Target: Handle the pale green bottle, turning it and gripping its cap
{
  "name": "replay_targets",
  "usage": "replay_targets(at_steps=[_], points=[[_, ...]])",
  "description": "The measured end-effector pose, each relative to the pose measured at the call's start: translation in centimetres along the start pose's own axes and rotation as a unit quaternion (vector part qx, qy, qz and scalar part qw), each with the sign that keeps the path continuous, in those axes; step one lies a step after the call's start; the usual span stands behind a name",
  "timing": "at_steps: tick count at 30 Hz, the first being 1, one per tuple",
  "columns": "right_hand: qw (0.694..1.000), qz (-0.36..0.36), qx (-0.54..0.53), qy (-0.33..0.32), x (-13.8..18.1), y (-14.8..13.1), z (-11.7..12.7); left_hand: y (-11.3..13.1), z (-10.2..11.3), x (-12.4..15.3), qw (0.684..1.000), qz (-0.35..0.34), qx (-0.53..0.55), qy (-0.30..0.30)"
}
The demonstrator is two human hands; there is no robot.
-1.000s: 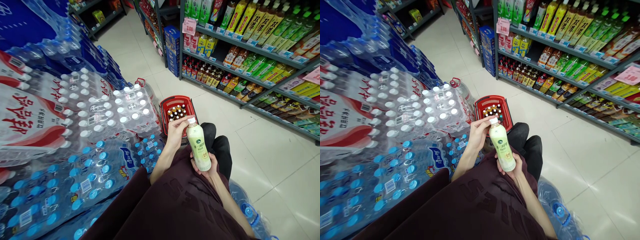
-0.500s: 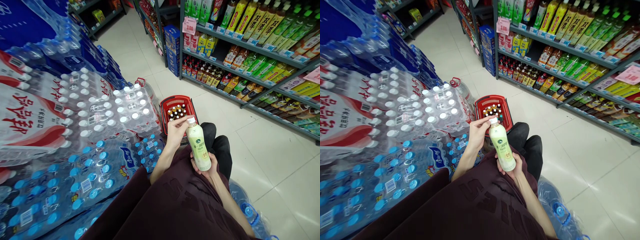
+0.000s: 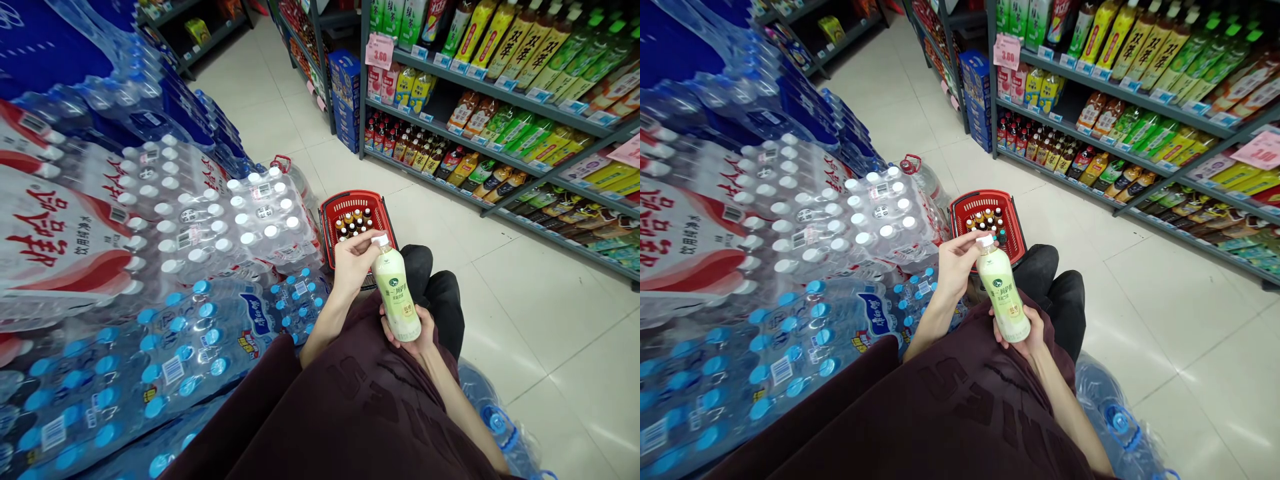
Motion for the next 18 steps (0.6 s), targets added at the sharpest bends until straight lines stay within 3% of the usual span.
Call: replay_targets(at_steps=[11, 15, 18], points=[[0.999, -0.019, 0.013, 0.034, 0.3, 0.1, 0.6, -0.1, 0.3, -0.5, 0.999, -0.038, -0.020, 0.005], [0.997, -0.033, 0.006, 0.065, 0.6, -0.1, 1.0, 0.0, 0.0, -0.4, 0.998, -0.056, -0.017, -0.039], [0.997, -0.061, 0.013, 0.049, 0.6, 0.1, 1.2, -0.1, -0.2, -0.3, 0.996, -0.053, -0.027, -0.071]])
Point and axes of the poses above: each hand's wrist, its own x-axis away from the middle knuckle, its own z-axis out of the back of the hand, y = z × x, the point moved 4 cm from there along -x, towards the middle knuckle, and after that the axes turned 11 degrees about y, right-handed, at the moved point
